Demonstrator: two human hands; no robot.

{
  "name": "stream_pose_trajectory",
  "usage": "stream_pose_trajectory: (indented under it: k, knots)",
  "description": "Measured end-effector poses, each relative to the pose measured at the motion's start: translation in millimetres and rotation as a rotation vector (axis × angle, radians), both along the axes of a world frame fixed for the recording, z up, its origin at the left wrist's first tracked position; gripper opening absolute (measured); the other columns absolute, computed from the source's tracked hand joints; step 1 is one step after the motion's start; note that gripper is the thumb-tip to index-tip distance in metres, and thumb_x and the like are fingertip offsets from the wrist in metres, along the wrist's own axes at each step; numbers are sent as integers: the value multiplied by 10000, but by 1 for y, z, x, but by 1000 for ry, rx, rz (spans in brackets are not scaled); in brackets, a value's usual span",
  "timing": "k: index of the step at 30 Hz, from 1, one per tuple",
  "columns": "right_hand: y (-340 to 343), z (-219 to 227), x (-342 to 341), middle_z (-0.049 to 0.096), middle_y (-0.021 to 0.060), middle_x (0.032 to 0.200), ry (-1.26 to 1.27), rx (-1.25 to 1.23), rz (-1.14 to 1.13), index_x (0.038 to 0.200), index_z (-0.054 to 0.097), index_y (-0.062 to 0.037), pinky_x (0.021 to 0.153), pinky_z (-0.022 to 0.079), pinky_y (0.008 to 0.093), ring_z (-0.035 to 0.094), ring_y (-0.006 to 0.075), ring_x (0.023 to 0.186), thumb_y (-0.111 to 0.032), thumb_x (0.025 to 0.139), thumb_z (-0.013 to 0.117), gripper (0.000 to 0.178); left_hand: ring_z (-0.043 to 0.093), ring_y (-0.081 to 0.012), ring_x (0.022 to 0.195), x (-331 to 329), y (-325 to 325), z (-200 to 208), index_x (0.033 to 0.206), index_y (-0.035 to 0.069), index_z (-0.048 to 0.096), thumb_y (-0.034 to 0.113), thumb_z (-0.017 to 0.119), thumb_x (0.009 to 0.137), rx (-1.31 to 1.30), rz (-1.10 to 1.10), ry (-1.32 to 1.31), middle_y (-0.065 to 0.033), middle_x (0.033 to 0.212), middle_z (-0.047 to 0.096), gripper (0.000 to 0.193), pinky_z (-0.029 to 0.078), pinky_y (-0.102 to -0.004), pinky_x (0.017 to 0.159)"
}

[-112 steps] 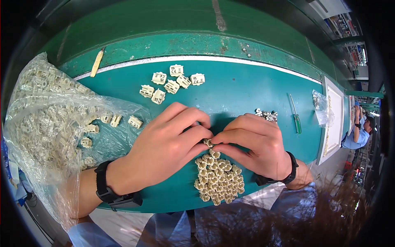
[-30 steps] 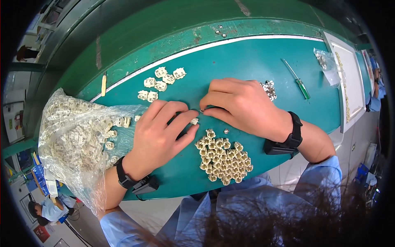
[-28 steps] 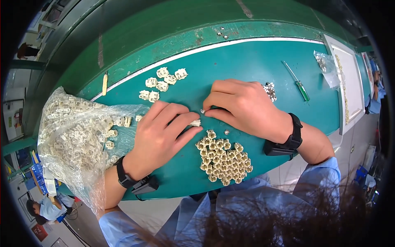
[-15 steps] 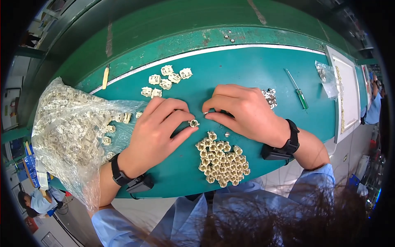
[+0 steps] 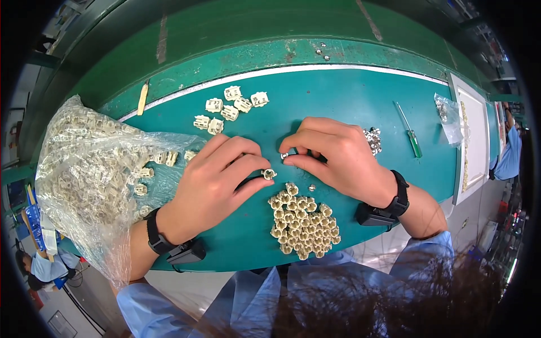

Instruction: The person assembles electrical components by hand, picking up a plastic housing and a metal contact, inserting the contact into the housing, and placing the completed assembly onto a growing cluster on the table.

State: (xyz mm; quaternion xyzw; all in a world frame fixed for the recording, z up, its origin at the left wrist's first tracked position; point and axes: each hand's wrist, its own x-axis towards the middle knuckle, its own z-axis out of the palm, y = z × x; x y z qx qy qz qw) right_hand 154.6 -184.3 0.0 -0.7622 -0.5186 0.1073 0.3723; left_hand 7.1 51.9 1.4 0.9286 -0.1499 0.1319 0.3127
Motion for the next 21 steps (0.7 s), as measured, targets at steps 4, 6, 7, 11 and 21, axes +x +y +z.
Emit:
stream_pose_trajectory:
  k: [4,6,7,11,21]
  knots:
    - [0,-1,1,692,44,882,-28,18,14,1084,862,-105,643,567,387,713,230,742,-99,913,931,185,684,-272,977,1,0,-1,1083,85,806,161,951,881,-1,-11,6,-49,1136,722,260,600,-396,848]
    - [-1,-1,2,693,47,885,-40,22,21,1084,862,-103,643,566,387,715,232,746,-98,914,930,183,684,-270,973,1,-2,-1,1075,84,804,159,948,883,-2,-12,8,-48,1131,722,252,599,-394,844]
    - [-1,-2,2,694,45,883,-32,18,23,1083,863,-99,640,563,380,713,220,745,-88,910,934,187,681,-269,972,1,-3,-2,1067,84,798,160,948,883,-5,-6,6,-47,1127,718,250,596,-392,840]
    - [-1,3,0,696,38,877,37,15,11,1081,864,-83,627,550,355,701,182,738,-60,901,945,199,669,-264,966,2,-7,-5,1049,86,777,163,946,880,-18,7,-1,-42,1114,706,251,587,-386,829]
    - [-3,14,-16,725,35,893,123,39,33,1082,870,-52,594,531,295,669,126,697,-37,891,975,218,676,-289,960,5,-13,-6,1027,83,757,94,960,792,-35,31,32,-53,1122,723,311,565,-398,802]
